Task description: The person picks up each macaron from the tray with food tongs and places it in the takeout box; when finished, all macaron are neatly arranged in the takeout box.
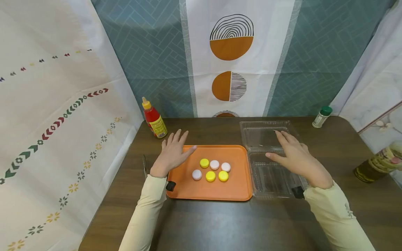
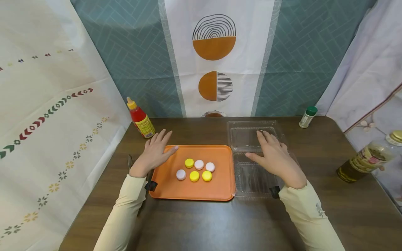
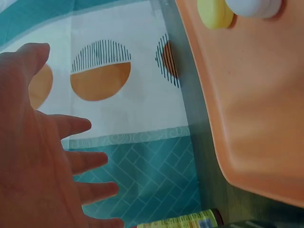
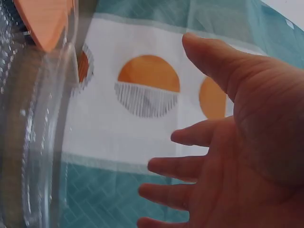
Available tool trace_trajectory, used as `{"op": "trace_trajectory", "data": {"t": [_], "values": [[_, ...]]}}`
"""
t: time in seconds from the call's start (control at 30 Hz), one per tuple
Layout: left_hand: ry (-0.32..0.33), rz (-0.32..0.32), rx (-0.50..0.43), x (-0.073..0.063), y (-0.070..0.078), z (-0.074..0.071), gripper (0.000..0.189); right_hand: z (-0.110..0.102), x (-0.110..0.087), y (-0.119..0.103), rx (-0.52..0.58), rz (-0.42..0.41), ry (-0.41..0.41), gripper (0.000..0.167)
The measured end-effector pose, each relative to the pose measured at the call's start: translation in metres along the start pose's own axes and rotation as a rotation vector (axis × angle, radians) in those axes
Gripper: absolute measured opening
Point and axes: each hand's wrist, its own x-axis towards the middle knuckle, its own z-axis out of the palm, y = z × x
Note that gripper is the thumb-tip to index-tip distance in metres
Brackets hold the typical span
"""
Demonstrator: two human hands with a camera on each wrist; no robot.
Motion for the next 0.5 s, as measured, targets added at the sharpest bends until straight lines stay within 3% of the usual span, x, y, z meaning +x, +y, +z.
{"op": "trace_trajectory", "data": {"t": [0.27,0.5], "values": [[0.009,-0.020,-0.100,-0.015,-0.014,-0.010,0.080,-0.016,-0.019,0.026,0.072,0.029,-0.004,0.097],[0.044,-0.055,-0.140,-0.029,-0.032,-0.017,0.080,-0.026,-0.036,0.057,0.081,0.019,0.067,0.088]]}}
